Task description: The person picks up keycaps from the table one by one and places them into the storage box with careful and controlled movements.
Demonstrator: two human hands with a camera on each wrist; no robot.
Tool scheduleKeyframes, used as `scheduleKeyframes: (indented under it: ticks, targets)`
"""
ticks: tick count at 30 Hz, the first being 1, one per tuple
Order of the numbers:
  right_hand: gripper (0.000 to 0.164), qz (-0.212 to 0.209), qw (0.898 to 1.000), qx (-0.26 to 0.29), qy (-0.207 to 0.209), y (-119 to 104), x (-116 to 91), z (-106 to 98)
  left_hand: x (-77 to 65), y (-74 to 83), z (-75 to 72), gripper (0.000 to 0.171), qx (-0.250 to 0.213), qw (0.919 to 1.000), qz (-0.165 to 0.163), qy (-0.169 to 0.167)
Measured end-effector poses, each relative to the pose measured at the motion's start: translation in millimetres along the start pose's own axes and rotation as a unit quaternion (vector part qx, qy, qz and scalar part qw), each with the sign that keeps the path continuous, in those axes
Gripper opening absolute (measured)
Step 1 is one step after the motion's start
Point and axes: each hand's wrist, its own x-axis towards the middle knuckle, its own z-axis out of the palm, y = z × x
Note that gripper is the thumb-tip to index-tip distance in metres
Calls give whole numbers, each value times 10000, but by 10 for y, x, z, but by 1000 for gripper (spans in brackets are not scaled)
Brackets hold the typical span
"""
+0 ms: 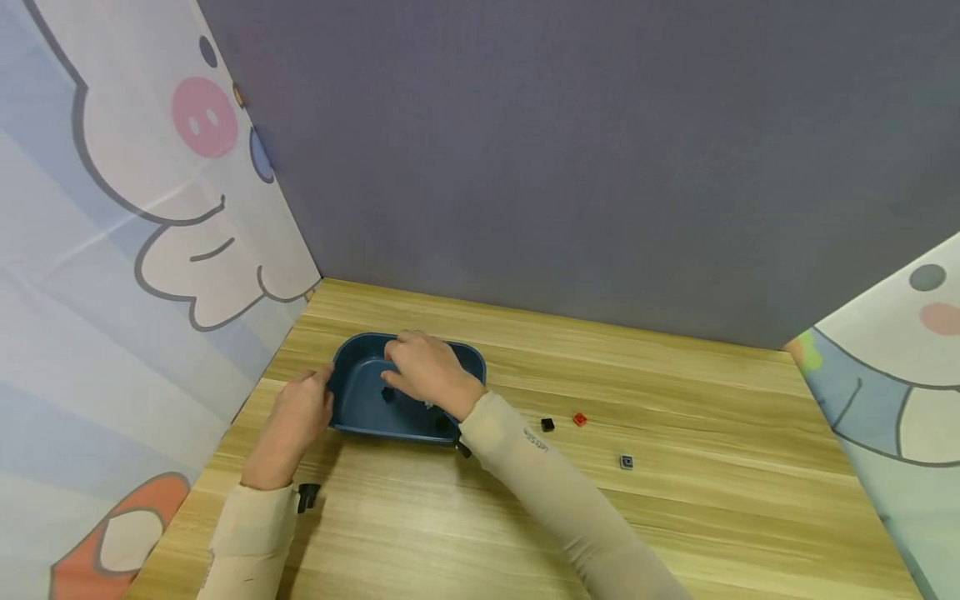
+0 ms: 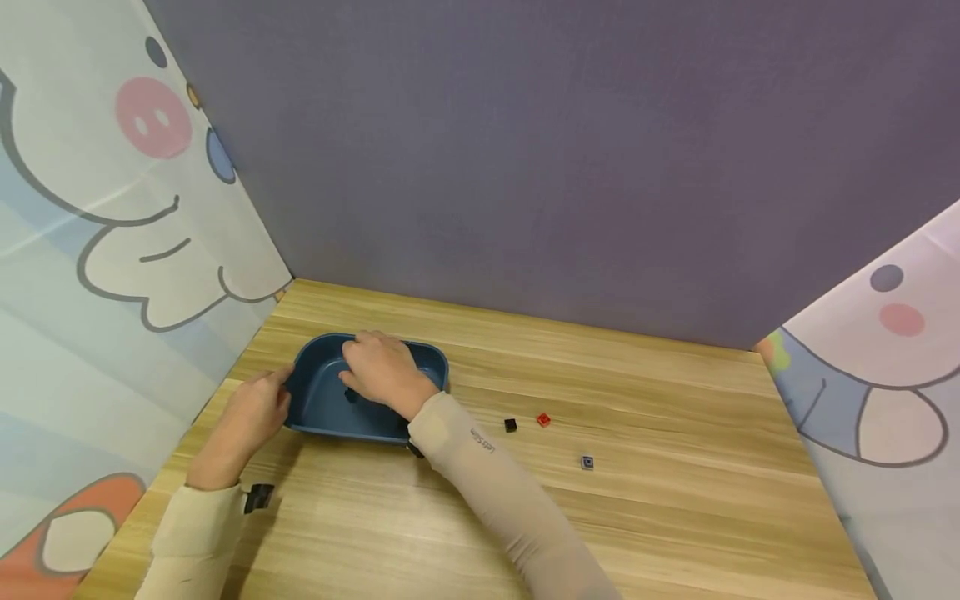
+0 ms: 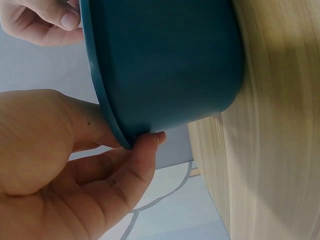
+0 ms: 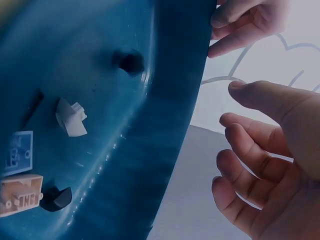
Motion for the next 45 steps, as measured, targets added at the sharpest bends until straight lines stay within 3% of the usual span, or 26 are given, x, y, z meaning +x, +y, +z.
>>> scheduleKeyframes:
  ticks: [11, 17, 24, 31, 45]
  targets:
    - [28, 45, 9999, -76, -49, 48, -192, -78, 8, -1, 7, 39, 12, 10000, -30, -26]
    - [23, 58, 9999, -88, -16, 98, -481, -172, 9, 5, -6, 39, -18, 9999, -72, -85]
    - [19, -75, 9989, -208, 409, 239, -887, -175, 8, 1, 13, 39, -33, 9999, -103, -91]
    - [20, 393, 9967, 150, 689, 437, -1308, -166, 8, -4, 10, 39, -56, 9999, -122, -103]
    - [22, 1438, 9811, 107, 1293, 1031, -2077, 48, -7, -1, 6, 41, -112, 9997, -134, -164]
